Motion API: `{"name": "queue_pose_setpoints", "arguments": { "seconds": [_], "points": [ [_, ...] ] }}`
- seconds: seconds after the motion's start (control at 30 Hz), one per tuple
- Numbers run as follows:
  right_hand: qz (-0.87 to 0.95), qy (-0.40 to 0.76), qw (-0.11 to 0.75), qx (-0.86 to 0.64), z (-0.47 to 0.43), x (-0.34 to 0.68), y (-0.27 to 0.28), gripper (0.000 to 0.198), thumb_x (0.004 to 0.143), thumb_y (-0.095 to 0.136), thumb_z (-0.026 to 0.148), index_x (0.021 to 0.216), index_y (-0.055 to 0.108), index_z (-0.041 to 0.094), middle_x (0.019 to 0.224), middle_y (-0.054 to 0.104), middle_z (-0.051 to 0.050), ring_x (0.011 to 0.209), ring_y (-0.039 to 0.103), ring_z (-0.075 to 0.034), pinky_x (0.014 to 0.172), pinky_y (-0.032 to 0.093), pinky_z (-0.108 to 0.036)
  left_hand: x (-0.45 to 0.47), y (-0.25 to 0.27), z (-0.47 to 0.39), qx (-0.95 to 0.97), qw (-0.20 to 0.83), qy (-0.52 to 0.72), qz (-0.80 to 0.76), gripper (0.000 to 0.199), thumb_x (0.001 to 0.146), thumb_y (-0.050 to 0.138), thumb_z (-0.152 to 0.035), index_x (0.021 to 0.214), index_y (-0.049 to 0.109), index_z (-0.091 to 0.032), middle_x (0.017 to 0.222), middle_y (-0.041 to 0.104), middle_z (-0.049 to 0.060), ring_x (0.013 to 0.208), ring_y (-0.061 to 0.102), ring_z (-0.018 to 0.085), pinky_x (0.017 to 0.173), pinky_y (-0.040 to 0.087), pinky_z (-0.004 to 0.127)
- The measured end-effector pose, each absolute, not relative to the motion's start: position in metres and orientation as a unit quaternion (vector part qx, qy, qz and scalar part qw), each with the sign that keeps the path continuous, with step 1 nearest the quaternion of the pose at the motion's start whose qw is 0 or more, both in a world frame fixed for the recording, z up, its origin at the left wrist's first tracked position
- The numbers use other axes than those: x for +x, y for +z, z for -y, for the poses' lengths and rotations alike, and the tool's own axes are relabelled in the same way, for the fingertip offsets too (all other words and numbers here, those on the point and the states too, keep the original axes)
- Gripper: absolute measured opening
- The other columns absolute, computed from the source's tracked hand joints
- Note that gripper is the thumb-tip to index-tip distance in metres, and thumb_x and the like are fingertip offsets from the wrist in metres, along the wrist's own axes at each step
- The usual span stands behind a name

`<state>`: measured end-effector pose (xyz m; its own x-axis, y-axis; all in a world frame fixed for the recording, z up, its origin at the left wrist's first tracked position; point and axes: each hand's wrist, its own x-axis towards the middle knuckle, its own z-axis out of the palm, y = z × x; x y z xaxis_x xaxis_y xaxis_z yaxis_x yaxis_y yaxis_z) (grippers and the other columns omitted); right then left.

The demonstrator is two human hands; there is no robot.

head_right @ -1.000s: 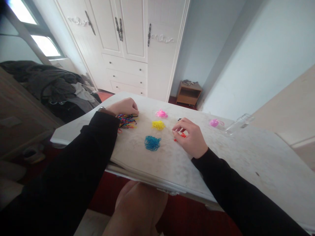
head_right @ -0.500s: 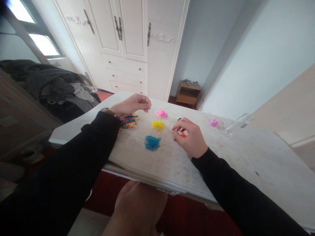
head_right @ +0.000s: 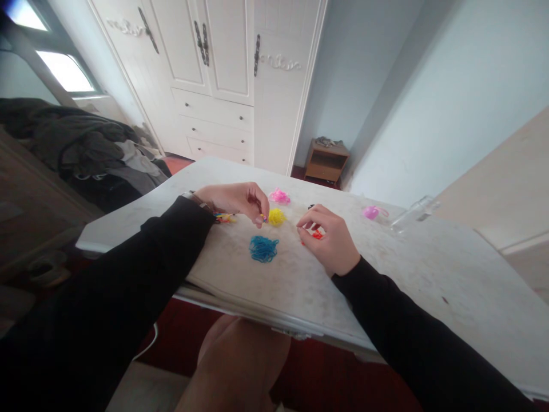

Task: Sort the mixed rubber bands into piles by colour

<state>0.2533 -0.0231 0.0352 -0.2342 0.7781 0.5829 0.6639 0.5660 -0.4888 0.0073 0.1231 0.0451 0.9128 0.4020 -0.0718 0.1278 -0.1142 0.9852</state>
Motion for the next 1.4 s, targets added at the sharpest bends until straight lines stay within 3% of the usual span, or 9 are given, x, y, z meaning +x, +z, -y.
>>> {"name": "queue_pose_setpoints", "arguments": {
  "seconds": [0.83, 1.17, 1.4],
  "points": [
    [0.799, 0.073, 0.397, -0.447, 0.024, 0.251, 0.038, 0.011, 0.086, 0.068, 0.014, 0.078, 0.070, 0.022, 0.082, 0.069, -0.003, 0.074, 0.065, -0.018, 0.068, 0.054, -0.034, 0.016, 0.036, -0.122, 0.786, 0.606, 0.083, -0.089, 0.023, 0.065, 0.098, -0.028, 0.081, 0.085, -0.019, 0.085, 0.083, 0.007, 0.076, 0.079, 0.016, 0.075, 0.061, 0.023],
    [0.818, 0.072, 0.381, -0.424, 0.024, 0.252, 0.036, 0.007, 0.090, 0.069, 0.017, 0.088, 0.073, 0.022, 0.091, 0.073, -0.005, 0.081, 0.069, -0.019, 0.069, 0.057, -0.034, 0.018, 0.036, -0.121, 0.760, 0.635, 0.105, -0.091, 0.026, 0.064, 0.099, -0.026, 0.083, 0.084, -0.017, 0.082, 0.082, 0.009, 0.071, 0.078, 0.017, 0.070, 0.062, 0.023],
    [0.877, 0.083, 0.338, -0.330, 0.028, 0.249, 0.038, 0.022, 0.096, 0.070, 0.026, 0.117, 0.075, 0.026, 0.123, 0.075, -0.010, 0.112, 0.072, -0.025, 0.100, 0.060, -0.045, 0.019, 0.036, -0.121, 0.755, 0.639, 0.110, -0.096, 0.029, 0.060, 0.100, -0.023, 0.082, 0.083, -0.017, 0.080, 0.082, 0.007, 0.069, 0.078, 0.015, 0.066, 0.061, 0.021]
  ]
}}
